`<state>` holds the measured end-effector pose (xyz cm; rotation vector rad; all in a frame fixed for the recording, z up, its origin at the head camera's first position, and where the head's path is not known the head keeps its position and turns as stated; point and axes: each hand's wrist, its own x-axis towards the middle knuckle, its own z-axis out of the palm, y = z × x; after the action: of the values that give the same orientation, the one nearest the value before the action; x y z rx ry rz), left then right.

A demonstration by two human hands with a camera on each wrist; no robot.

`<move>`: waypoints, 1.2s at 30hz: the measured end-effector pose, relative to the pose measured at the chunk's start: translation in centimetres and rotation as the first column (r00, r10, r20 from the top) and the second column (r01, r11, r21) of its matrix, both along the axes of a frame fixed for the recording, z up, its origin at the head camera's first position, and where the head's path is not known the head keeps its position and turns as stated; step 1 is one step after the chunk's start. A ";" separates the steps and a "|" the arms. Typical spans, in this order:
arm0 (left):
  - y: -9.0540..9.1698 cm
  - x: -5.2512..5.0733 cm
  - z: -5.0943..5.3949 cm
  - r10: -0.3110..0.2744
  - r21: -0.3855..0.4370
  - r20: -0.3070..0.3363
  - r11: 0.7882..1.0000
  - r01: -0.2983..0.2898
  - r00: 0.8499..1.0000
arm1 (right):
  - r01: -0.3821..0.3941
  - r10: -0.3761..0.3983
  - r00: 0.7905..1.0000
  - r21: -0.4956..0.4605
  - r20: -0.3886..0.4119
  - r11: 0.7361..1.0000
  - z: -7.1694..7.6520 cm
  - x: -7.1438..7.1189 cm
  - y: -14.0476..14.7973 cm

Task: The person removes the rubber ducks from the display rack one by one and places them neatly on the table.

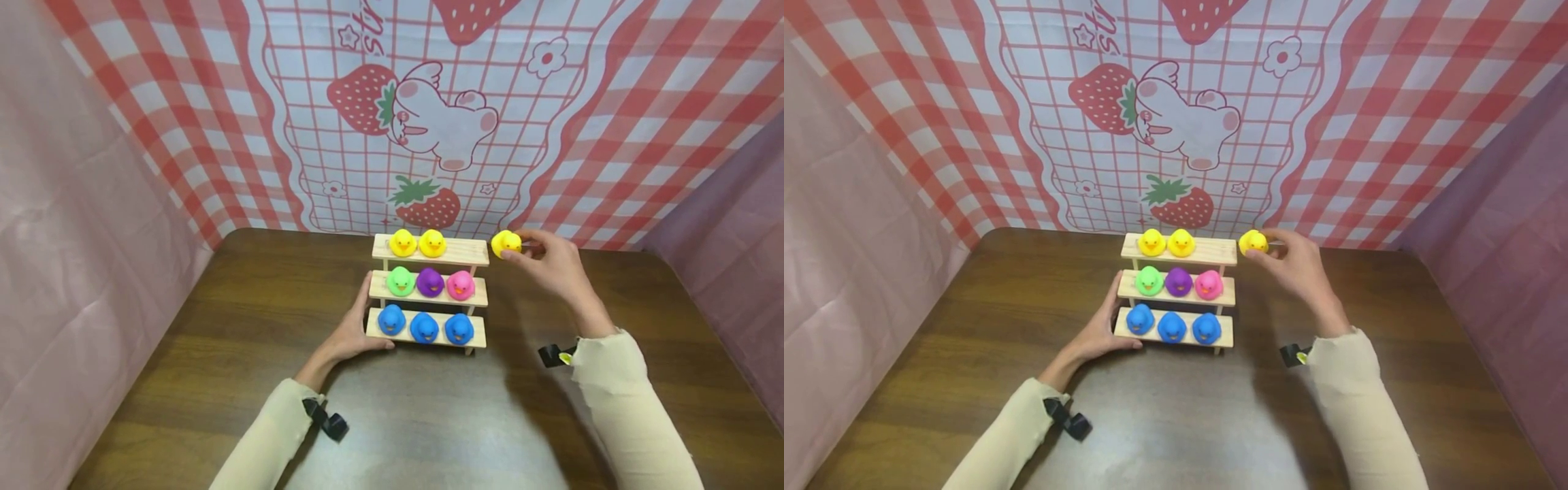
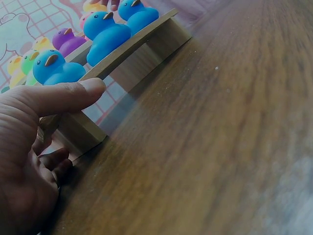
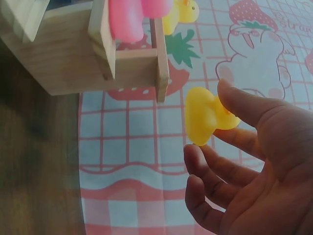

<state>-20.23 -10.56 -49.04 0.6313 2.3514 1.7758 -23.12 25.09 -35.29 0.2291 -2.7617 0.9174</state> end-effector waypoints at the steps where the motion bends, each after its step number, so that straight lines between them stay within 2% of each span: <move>1: 0.0 0.0 0.0 0.000 -0.002 -0.001 1.000 0.000 1.000 | 0.004 -0.004 1.000 0.002 -0.005 1.000 -0.1 0.0 0.2; 8: 0.0 0.1 0.1 0.004 -0.010 -0.003 1.000 -0.004 1.000 | 0.021 -0.021 1.000 0.003 0.011 1.000 -1.1 0.2 1.3; 15: 0.0 0.0 0.0 0.002 -0.010 -0.007 1.000 -0.002 1.000 | 0.038 -0.038 0.999 0.020 -0.012 0.999 -2.2 0.6 2.7; 31: 0.0 0.1 0.1 0.004 -0.009 0.002 1.000 -0.004 1.000 | 0.060 -0.060 0.995 0.004 0.074 0.998 -5.4 1.3 4.9; 36: 0.0 0.1 0.1 0.004 -0.015 0.005 1.000 -0.004 1.000 | 0.071 -0.070 0.990 -0.007 0.123 0.997 -6.6 1.5 5.6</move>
<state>-20.18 -10.55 -48.89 0.6199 2.3623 1.7584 -21.67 30.69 -41.84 0.0747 -2.8549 0.9586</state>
